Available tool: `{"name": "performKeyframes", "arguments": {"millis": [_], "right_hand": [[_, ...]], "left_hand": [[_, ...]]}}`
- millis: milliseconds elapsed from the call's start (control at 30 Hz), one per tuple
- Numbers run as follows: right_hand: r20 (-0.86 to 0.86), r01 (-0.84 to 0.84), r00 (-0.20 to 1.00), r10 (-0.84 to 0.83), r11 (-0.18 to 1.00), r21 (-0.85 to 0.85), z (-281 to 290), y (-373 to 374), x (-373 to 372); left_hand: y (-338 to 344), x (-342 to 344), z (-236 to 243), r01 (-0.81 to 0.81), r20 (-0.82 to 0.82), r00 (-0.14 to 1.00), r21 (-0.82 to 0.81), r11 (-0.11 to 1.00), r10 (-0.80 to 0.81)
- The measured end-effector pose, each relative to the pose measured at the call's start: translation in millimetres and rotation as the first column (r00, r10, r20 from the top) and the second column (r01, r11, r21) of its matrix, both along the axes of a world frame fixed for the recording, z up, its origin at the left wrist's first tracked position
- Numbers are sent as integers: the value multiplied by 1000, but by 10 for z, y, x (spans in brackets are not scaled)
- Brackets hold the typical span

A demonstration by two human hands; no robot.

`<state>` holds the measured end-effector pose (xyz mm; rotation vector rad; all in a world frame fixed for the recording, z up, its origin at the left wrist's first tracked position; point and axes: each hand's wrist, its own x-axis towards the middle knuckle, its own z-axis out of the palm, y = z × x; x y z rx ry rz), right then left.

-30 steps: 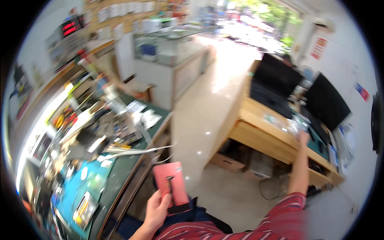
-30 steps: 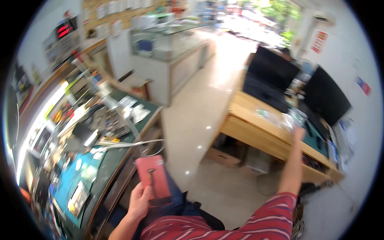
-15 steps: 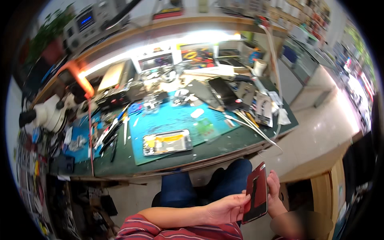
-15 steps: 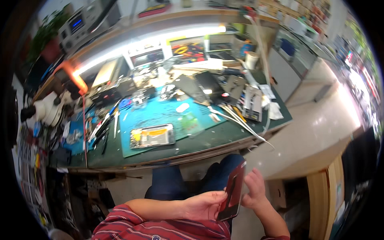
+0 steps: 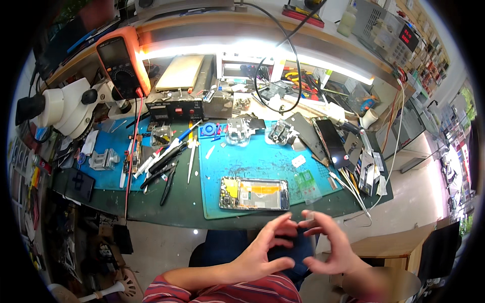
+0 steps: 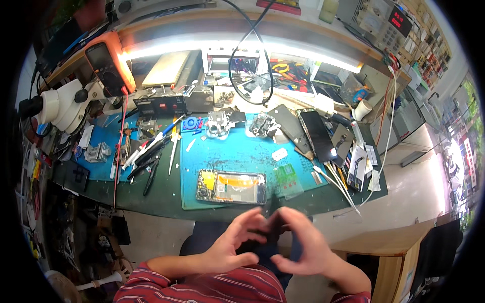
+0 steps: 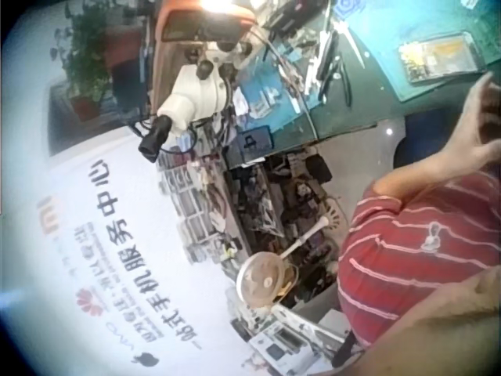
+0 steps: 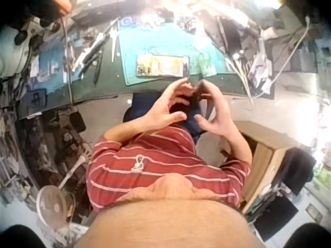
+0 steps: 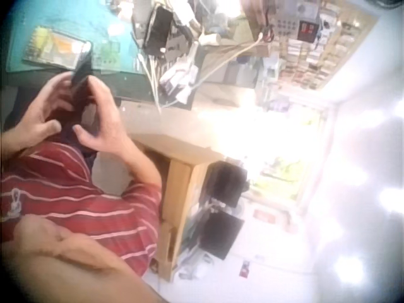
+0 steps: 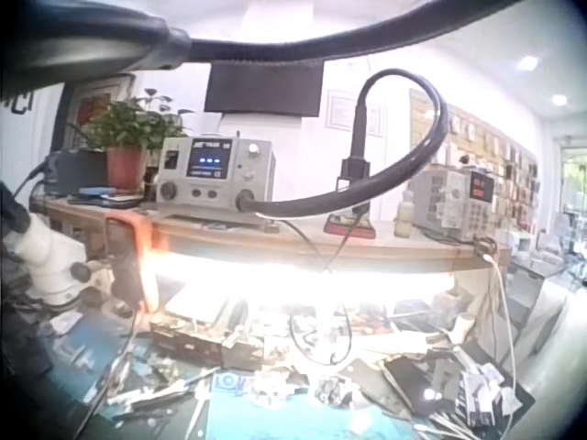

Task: The person works on a disassembled smartphone at a cluttered electronics repair bench. They handle the phone's internal components, connect a charging cable, and compare two screen assemblies side by side. The person then reconnects internal connectors and places the phone on the workbench.

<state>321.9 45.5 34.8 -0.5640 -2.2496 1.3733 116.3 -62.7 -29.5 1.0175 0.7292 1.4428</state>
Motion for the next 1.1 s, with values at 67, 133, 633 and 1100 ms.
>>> {"name": "performKeyframes", "arguments": {"millis": [67, 133, 633, 1100], "right_hand": [[65, -151, 988, 142, 974, 168, 137, 29, -305], [88, -104, 993, 83, 957, 272, 97, -10, -479], [2, 564, 729, -684, 603, 564, -3, 1526, -209], [68, 385, 712, -699, 469, 795, -124, 2315, -646]], "left_hand": [[7, -163, 3, 3, 20, 1000, 11, 1000, -4], [58, -255, -47, -10, 139, 990, -24, 1000, 13], [-60, -1561, -42, -612, -29, 791, -35, 790, 611], [-107, -1656, -204, -568, 74, 819, -40, 822, 569]]}}
